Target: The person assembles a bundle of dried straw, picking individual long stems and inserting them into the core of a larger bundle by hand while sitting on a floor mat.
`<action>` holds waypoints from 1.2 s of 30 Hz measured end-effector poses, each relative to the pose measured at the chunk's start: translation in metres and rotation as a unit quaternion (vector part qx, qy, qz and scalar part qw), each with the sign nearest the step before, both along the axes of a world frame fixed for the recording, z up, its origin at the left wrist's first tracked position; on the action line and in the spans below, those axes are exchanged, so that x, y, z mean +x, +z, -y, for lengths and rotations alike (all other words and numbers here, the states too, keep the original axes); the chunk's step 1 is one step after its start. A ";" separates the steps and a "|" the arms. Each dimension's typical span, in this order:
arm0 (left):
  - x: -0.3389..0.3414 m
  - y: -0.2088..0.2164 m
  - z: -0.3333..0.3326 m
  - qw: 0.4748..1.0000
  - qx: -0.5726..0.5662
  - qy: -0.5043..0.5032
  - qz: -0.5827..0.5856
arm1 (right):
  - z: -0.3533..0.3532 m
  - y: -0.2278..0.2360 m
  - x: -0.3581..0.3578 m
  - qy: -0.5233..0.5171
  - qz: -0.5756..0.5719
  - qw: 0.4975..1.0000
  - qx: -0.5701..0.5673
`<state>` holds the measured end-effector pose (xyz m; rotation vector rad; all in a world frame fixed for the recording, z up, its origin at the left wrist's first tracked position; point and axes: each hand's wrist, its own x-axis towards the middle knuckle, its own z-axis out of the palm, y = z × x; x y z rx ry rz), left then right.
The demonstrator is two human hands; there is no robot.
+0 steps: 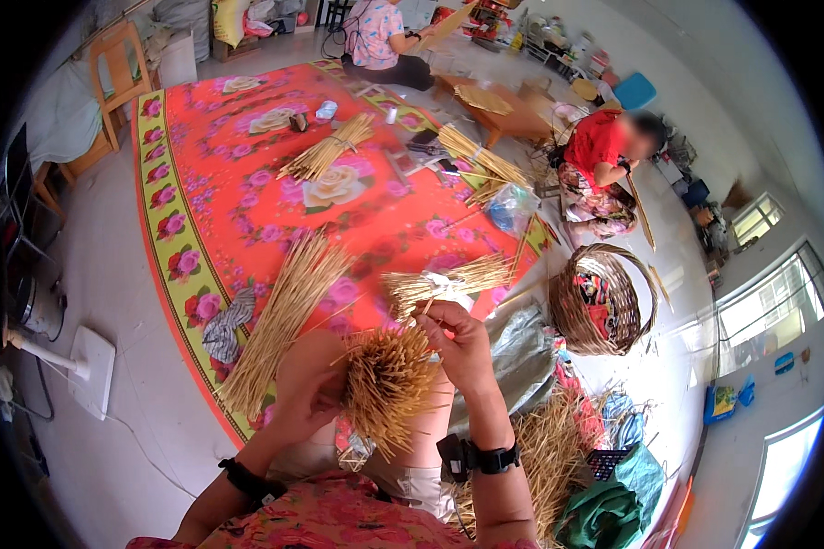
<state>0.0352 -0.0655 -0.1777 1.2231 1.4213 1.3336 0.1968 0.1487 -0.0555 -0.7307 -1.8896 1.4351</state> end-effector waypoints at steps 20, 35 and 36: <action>-0.009 -0.022 0.001 0.996 0.003 -0.033 0.079 | 0.026 0.077 0.009 -0.120 -0.129 0.957 0.232; -0.007 -0.011 -0.005 0.991 -0.020 -0.027 0.131 | 0.037 0.064 0.206 -0.202 0.469 0.836 0.201; -0.008 -0.011 -0.005 0.990 -0.021 -0.023 0.137 | 0.042 0.064 0.188 -0.204 0.428 0.856 0.207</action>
